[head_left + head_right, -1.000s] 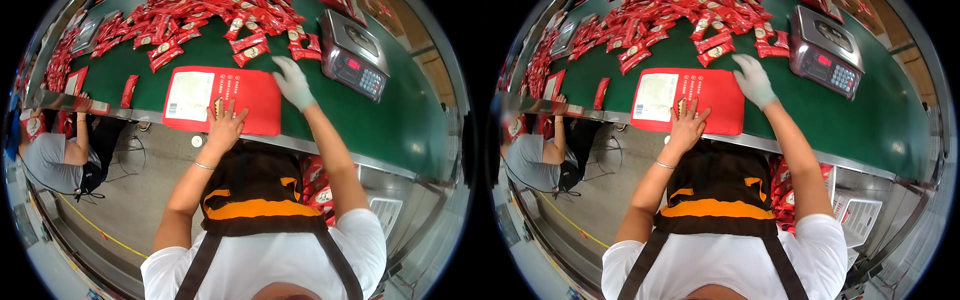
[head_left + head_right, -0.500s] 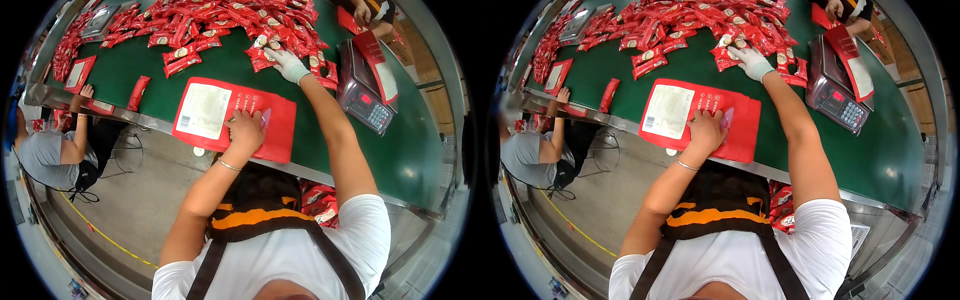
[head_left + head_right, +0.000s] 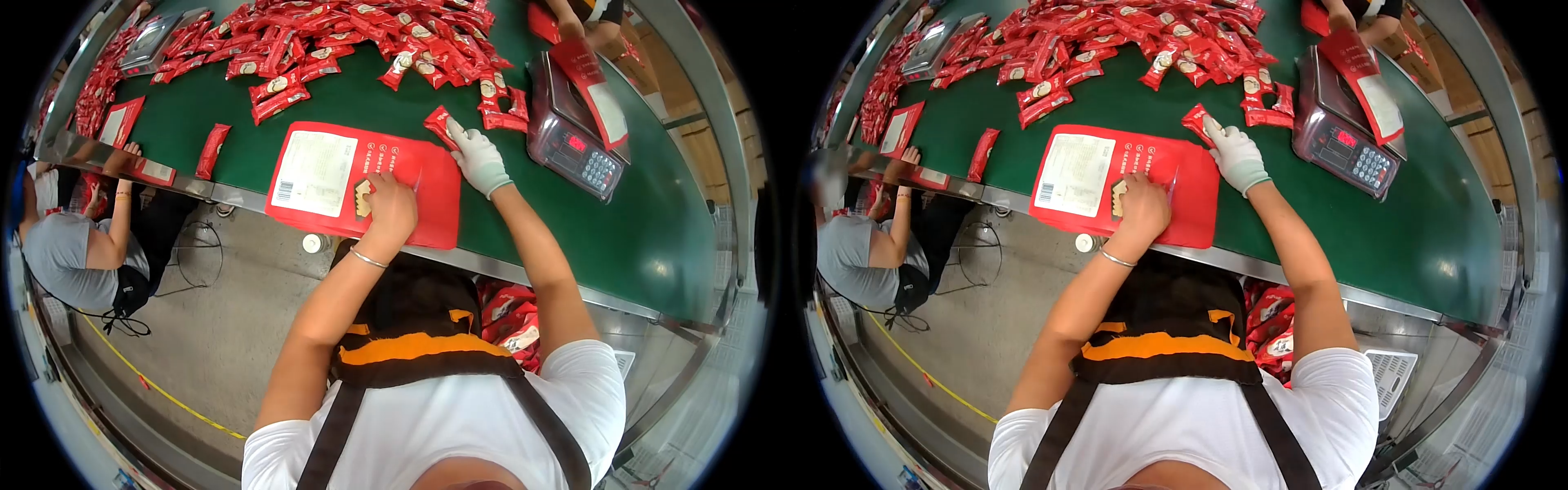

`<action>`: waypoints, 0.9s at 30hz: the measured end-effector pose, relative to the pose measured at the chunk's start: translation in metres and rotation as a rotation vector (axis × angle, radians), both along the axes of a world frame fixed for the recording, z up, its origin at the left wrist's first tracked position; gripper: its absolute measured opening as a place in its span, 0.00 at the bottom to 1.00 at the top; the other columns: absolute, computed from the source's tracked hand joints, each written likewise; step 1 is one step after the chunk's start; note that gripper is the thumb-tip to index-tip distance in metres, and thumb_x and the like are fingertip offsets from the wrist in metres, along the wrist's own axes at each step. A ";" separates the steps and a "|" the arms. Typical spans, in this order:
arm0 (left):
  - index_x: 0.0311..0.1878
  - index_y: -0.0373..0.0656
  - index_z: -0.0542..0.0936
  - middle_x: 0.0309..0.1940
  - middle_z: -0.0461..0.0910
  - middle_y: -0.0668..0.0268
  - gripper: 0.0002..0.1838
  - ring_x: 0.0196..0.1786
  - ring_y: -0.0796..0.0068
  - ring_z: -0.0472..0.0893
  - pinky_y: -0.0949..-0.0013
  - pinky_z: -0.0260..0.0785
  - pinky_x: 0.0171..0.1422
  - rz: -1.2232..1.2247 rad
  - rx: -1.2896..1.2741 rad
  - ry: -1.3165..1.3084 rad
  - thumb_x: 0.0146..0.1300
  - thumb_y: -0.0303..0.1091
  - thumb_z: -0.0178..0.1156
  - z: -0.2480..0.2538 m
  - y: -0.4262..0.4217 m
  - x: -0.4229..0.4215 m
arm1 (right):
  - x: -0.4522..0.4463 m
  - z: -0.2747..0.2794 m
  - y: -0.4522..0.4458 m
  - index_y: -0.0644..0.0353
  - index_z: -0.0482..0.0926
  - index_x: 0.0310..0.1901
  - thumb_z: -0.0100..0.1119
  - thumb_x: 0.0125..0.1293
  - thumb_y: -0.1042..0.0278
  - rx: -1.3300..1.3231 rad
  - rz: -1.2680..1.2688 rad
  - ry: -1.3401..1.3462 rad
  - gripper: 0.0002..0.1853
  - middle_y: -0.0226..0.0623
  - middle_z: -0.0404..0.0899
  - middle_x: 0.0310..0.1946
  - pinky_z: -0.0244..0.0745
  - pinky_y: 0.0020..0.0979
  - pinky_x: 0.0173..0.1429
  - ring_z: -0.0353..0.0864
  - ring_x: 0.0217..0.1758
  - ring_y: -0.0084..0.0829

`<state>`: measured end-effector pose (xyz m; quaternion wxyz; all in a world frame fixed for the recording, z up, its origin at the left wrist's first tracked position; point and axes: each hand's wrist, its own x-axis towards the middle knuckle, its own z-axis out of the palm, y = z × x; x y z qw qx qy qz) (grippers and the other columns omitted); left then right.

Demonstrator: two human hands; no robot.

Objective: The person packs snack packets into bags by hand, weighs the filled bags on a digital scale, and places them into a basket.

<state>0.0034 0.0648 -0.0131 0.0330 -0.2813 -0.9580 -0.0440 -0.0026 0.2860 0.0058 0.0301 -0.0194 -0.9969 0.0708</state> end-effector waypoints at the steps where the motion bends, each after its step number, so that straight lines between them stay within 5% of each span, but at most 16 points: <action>1: 0.32 0.35 0.84 0.45 0.76 0.50 0.11 0.51 0.49 0.75 0.49 0.77 0.48 -0.001 -0.002 0.006 0.53 0.34 0.62 0.000 0.000 0.002 | 0.003 0.001 0.000 0.36 0.57 0.76 0.63 0.65 0.64 -0.066 -0.045 -0.017 0.39 0.48 0.78 0.46 0.77 0.46 0.56 0.78 0.52 0.53; 3: 0.34 0.38 0.85 0.51 0.75 0.54 0.11 0.61 0.46 0.72 0.40 0.75 0.44 -0.006 0.023 -0.128 0.59 0.37 0.61 0.002 -0.003 0.005 | 0.015 0.005 0.007 0.38 0.61 0.74 0.64 0.64 0.64 -0.238 -0.058 0.051 0.37 0.49 0.78 0.49 0.77 0.45 0.57 0.78 0.53 0.53; 6: 0.35 0.37 0.85 0.50 0.75 0.52 0.11 0.59 0.46 0.73 0.44 0.75 0.50 -0.013 0.341 -0.129 0.59 0.35 0.61 -0.009 -0.015 0.005 | 0.040 0.025 -0.002 0.51 0.69 0.71 0.67 0.62 0.66 -0.571 -0.064 0.215 0.34 0.47 0.77 0.60 0.74 0.37 0.64 0.78 0.61 0.47; 8: 0.34 0.35 0.84 0.50 0.75 0.49 0.10 0.58 0.46 0.74 0.48 0.74 0.53 0.069 0.518 -0.259 0.60 0.33 0.61 0.015 -0.023 0.008 | 0.065 0.044 -0.023 0.64 0.65 0.72 0.68 0.60 0.69 -1.335 -0.108 0.063 0.38 0.42 0.74 0.64 0.69 0.30 0.67 0.76 0.63 0.34; 9: 0.34 0.33 0.83 0.51 0.74 0.47 0.09 0.56 0.46 0.75 0.52 0.73 0.55 0.137 0.691 -0.387 0.60 0.31 0.60 0.024 -0.027 0.010 | 0.075 0.054 -0.037 0.73 0.62 0.72 0.68 0.60 0.70 -1.548 -0.126 -0.082 0.40 0.39 0.72 0.65 0.65 0.27 0.69 0.72 0.64 0.27; 10: 0.34 0.33 0.83 0.51 0.74 0.47 0.09 0.56 0.46 0.75 0.52 0.73 0.55 0.135 0.684 -0.392 0.60 0.31 0.60 0.018 -0.029 0.009 | 0.084 0.041 -0.041 0.71 0.64 0.71 0.67 0.60 0.70 -1.557 -0.190 -0.169 0.38 0.41 0.73 0.65 0.64 0.27 0.70 0.73 0.65 0.28; 13: 0.35 0.30 0.79 0.56 0.74 0.45 0.07 0.55 0.48 0.77 0.59 0.73 0.56 0.045 0.958 -0.340 0.62 0.26 0.58 0.006 -0.033 0.000 | 0.090 0.053 -0.061 0.62 0.67 0.71 0.66 0.59 0.71 -1.091 -0.125 -0.262 0.36 0.44 0.75 0.65 0.67 0.29 0.69 0.75 0.65 0.30; 16: 0.34 0.31 0.78 0.57 0.74 0.45 0.06 0.57 0.47 0.76 0.60 0.72 0.57 -0.006 1.070 -0.361 0.63 0.25 0.57 0.010 -0.037 -0.002 | 0.095 0.043 -0.062 0.58 0.68 0.71 0.65 0.60 0.71 -0.957 -0.029 -0.205 0.35 0.47 0.75 0.65 0.67 0.31 0.70 0.75 0.66 0.36; 18: 0.32 0.32 0.76 0.65 0.68 0.43 0.06 0.64 0.41 0.71 0.45 0.62 0.69 -0.129 1.014 -0.360 0.62 0.26 0.56 0.014 -0.033 0.004 | 0.093 0.041 -0.064 0.56 0.73 0.68 0.63 0.60 0.71 -0.866 0.074 -0.112 0.31 0.49 0.78 0.58 0.72 0.36 0.66 0.78 0.62 0.45; 20: 0.35 0.35 0.75 0.67 0.68 0.49 0.04 0.69 0.45 0.68 0.28 0.51 0.71 -0.277 0.890 -0.177 0.62 0.26 0.55 0.017 -0.016 0.025 | 0.080 0.039 -0.066 0.57 0.80 0.56 0.63 0.59 0.71 -0.531 0.219 0.004 0.21 0.50 0.80 0.50 0.77 0.42 0.56 0.80 0.53 0.51; 22: 0.35 0.37 0.74 0.68 0.69 0.53 0.03 0.73 0.51 0.65 0.22 0.37 0.72 -0.307 0.793 -0.161 0.62 0.27 0.55 0.041 0.003 0.046 | 0.060 0.015 -0.056 0.61 0.80 0.38 0.63 0.55 0.69 -0.389 0.377 0.001 0.10 0.55 0.79 0.42 0.76 0.48 0.46 0.79 0.44 0.56; 23: 0.35 0.38 0.74 0.69 0.69 0.56 0.02 0.74 0.53 0.64 0.16 0.30 0.70 -0.322 0.792 -0.112 0.62 0.26 0.55 0.043 0.008 0.042 | 0.048 -0.003 -0.053 0.62 0.80 0.40 0.63 0.54 0.70 -0.332 0.419 -0.015 0.11 0.56 0.79 0.41 0.76 0.49 0.47 0.79 0.44 0.56; 27: 0.36 0.38 0.76 0.71 0.66 0.55 0.02 0.75 0.54 0.63 0.17 0.29 0.71 -0.356 0.655 -0.037 0.63 0.26 0.55 0.036 -0.002 0.017 | 0.035 0.000 -0.056 0.66 0.80 0.43 0.62 0.55 0.72 -0.301 0.435 0.187 0.14 0.54 0.81 0.39 0.77 0.46 0.47 0.81 0.43 0.51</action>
